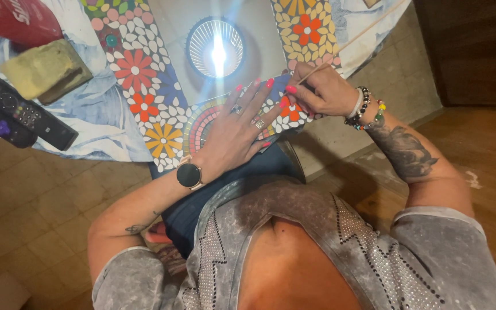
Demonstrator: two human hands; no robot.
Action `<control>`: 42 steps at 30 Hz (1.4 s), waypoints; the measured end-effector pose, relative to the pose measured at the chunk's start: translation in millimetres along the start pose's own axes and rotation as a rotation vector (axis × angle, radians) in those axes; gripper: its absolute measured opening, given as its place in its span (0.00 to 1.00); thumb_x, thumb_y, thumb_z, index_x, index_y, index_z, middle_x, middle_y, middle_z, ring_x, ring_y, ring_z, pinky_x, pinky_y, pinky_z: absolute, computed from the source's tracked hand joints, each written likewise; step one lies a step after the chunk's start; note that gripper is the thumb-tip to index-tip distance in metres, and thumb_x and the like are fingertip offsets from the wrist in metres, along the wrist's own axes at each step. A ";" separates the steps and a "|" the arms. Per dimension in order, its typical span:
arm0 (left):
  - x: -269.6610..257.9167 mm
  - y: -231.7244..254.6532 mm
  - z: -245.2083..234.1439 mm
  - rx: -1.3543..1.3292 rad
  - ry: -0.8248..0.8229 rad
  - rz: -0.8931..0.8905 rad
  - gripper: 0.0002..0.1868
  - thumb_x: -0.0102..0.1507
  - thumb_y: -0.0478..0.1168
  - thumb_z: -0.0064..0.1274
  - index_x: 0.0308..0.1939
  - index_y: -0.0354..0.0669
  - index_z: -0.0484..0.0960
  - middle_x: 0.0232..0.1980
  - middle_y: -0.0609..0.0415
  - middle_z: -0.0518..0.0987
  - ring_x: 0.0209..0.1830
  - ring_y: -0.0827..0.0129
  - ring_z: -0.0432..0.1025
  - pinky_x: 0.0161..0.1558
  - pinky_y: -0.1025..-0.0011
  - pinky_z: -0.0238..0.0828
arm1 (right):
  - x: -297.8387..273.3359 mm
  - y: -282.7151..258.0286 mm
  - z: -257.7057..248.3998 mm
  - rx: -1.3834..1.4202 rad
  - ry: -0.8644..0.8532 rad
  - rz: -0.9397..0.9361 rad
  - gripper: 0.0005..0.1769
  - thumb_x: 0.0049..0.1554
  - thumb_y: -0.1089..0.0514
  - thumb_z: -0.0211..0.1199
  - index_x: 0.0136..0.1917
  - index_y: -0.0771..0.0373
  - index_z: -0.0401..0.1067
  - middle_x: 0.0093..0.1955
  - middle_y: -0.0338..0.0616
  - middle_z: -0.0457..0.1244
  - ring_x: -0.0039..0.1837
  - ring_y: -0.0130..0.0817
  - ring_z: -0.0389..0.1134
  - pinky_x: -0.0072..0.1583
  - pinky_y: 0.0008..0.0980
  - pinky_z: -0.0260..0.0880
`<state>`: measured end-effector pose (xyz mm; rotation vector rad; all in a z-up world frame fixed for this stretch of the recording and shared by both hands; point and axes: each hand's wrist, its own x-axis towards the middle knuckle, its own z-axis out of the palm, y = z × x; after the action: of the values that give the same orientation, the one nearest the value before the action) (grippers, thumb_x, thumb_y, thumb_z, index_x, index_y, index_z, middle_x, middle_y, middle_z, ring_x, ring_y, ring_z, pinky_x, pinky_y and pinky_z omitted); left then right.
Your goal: Decorating a mirror frame with small dots of paint or glue using a wooden stick
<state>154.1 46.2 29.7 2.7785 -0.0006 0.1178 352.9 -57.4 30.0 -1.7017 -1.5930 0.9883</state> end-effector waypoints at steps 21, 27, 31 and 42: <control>-0.9 -4.5 13.0 0.080 -0.017 0.019 0.43 0.49 0.49 0.58 0.64 0.52 0.51 0.66 0.43 0.47 0.66 0.53 0.43 0.62 0.55 0.39 | -1.2 3.1 2.9 -0.004 0.046 -0.168 0.10 0.55 0.59 0.48 0.36 0.66 0.60 0.20 0.47 0.57 0.25 0.44 0.61 0.32 0.34 0.60; 0.3 -3.7 11.6 0.091 -0.022 0.024 0.44 0.48 0.49 0.59 0.63 0.51 0.52 0.65 0.42 0.48 0.66 0.53 0.44 0.62 0.55 0.41 | -1.0 15.3 5.7 0.146 0.037 -0.157 0.09 0.56 0.60 0.46 0.35 0.64 0.61 0.18 0.37 0.58 0.20 0.27 0.59 0.26 0.20 0.59; 1.1 -3.4 11.0 0.071 -0.011 0.020 0.43 0.48 0.47 0.59 0.63 0.51 0.53 0.65 0.42 0.48 0.66 0.52 0.44 0.62 0.55 0.40 | -1.3 19.3 4.9 0.155 0.043 -0.167 0.09 0.56 0.60 0.46 0.35 0.64 0.61 0.18 0.36 0.58 0.18 0.25 0.58 0.24 0.19 0.57; 0.8 -5.3 14.7 0.063 -0.031 0.007 0.43 0.49 0.47 0.58 0.64 0.52 0.51 0.66 0.43 0.46 0.66 0.53 0.42 0.62 0.55 0.39 | -2.7 15.3 4.2 -0.009 0.046 -0.199 0.10 0.56 0.59 0.48 0.38 0.68 0.61 0.21 0.48 0.57 0.24 0.44 0.60 0.29 0.33 0.59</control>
<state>156.1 45.9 14.2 2.8429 -0.0151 0.0780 357.8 -61.8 15.4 -1.5259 -1.7011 0.8382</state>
